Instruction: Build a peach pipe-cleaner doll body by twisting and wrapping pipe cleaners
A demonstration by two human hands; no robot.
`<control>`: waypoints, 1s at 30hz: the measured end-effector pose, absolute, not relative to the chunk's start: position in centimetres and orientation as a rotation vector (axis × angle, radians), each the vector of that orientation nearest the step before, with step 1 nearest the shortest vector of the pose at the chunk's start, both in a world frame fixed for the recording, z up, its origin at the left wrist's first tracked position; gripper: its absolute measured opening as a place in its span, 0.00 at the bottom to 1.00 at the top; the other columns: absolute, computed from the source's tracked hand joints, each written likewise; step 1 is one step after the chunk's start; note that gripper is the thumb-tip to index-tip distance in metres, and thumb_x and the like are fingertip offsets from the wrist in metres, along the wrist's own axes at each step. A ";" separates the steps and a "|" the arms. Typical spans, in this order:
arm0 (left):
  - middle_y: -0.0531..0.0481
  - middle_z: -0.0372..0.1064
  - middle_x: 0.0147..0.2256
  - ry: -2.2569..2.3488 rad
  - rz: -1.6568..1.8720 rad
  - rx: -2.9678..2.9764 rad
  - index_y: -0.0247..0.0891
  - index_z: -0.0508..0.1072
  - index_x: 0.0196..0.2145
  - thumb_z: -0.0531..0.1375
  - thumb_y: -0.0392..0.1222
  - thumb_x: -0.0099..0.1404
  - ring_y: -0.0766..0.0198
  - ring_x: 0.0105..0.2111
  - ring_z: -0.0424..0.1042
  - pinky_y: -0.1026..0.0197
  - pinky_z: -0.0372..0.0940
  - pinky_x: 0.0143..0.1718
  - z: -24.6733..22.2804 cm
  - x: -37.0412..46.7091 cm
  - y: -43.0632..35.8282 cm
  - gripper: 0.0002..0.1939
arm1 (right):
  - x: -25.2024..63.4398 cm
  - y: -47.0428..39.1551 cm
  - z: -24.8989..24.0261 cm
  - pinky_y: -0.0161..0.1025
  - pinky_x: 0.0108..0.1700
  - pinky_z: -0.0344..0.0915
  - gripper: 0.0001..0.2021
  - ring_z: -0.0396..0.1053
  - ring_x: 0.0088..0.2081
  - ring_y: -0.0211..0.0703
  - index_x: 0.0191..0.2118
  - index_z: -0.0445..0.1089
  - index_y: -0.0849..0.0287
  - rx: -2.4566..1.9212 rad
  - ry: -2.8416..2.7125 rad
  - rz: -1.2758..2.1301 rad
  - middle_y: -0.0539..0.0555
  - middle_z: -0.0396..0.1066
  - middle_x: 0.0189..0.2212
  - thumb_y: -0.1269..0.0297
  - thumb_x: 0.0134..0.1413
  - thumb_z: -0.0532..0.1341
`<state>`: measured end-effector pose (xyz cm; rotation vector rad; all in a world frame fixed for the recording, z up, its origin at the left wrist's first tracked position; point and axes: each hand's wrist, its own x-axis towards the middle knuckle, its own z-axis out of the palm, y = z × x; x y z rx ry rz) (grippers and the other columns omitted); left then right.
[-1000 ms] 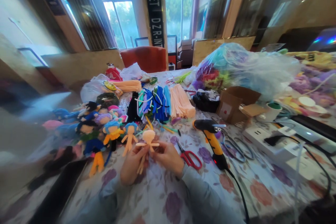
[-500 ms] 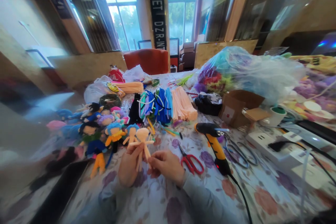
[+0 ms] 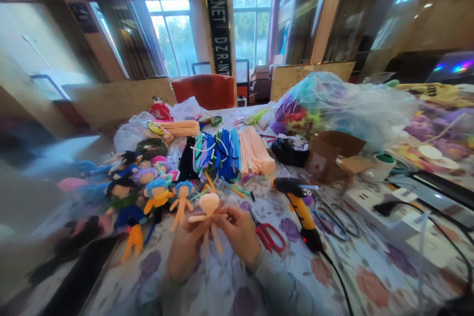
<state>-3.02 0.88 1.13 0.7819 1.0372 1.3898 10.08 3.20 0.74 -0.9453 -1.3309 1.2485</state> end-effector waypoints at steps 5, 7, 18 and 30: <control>0.53 0.73 0.22 0.943 1.423 0.640 0.34 0.75 0.24 0.70 0.40 0.46 0.68 0.23 0.70 0.67 0.65 0.28 1.6 -2.8 0.8 0.09 | 10.2 3.2 0.9 0.34 0.30 0.60 0.10 0.65 0.27 0.39 0.28 0.73 0.61 -0.927 -1.316 1.233 0.50 0.70 0.24 0.58 0.47 0.64; 0.53 0.72 0.21 0.938 1.409 0.613 0.34 0.75 0.24 0.69 0.40 0.46 0.68 0.22 0.69 0.68 0.64 0.26 1.7 -2.8 0.8 0.09 | 10.3 3.3 1.0 0.34 0.31 0.60 0.09 0.64 0.27 0.38 0.28 0.73 0.61 -0.920 -1.309 1.235 0.50 0.70 0.24 0.59 0.46 0.65; 0.52 0.73 0.23 0.814 1.362 0.545 0.35 0.74 0.24 0.67 0.36 0.50 0.66 0.25 0.72 0.67 0.65 0.29 1.6 -2.6 0.6 0.04 | 10.3 3.1 1.1 0.33 0.30 0.61 0.11 0.64 0.25 0.37 0.24 0.72 0.62 -0.881 -1.261 1.366 0.49 0.68 0.21 0.58 0.47 0.64; 0.53 0.74 0.22 0.830 1.368 0.534 0.35 0.75 0.24 0.67 0.37 0.51 0.68 0.23 0.71 0.67 0.65 0.29 1.4 -2.6 0.7 0.04 | 10.2 3.0 1.3 0.33 0.31 0.63 0.12 0.67 0.26 0.37 0.26 0.74 0.61 -0.866 -1.211 1.461 0.49 0.71 0.21 0.55 0.43 0.66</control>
